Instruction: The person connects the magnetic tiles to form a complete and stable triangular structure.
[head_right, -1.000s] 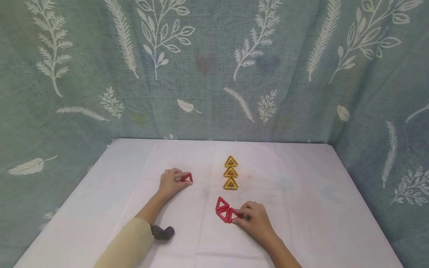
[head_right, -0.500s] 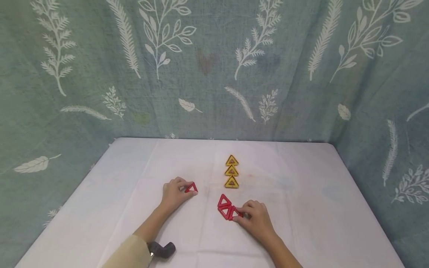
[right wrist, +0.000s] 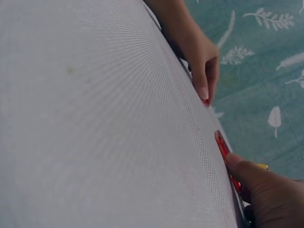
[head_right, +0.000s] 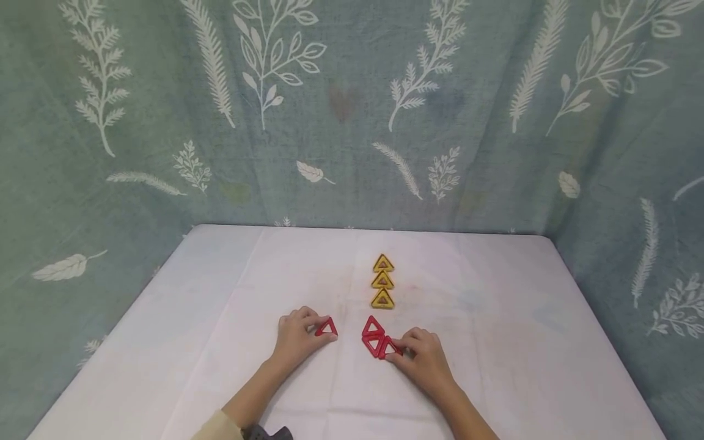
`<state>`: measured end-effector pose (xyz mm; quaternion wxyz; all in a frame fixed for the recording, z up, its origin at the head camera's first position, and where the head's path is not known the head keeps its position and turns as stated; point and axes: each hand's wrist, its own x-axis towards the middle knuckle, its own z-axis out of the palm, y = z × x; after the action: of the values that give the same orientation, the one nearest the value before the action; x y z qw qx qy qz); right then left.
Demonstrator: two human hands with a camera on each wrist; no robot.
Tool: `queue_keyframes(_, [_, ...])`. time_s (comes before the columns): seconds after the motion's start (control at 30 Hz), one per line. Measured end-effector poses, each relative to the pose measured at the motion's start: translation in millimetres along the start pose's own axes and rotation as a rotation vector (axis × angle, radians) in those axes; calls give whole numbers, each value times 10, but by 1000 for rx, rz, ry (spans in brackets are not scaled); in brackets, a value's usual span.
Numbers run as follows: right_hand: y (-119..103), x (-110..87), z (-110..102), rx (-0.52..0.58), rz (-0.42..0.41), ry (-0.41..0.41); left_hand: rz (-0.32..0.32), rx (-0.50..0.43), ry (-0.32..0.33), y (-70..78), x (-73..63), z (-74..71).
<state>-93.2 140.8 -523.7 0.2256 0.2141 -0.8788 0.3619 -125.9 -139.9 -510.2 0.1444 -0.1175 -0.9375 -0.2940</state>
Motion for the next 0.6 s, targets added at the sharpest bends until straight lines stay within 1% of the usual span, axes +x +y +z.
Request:
queue_keyframes(0.07, [7,-14,9,-2,3,-3,13,25,1,32,-43,19])
queue_keyframes(0.2, [14,-31,15,-15,-4,7,44,45,-4,93,-105,66])
queue_keyframes(0.3, [13,-37,14,-17,-9,19,54,27,-34,142,-145,92])
queue_keyframes(0.43, [10,-39,20,-21,-12,20,52,-4,-90,200,-192,93])
queue_keyframes(0.6, [6,-37,27,-29,-20,30,79,-20,-120,276,-210,81])
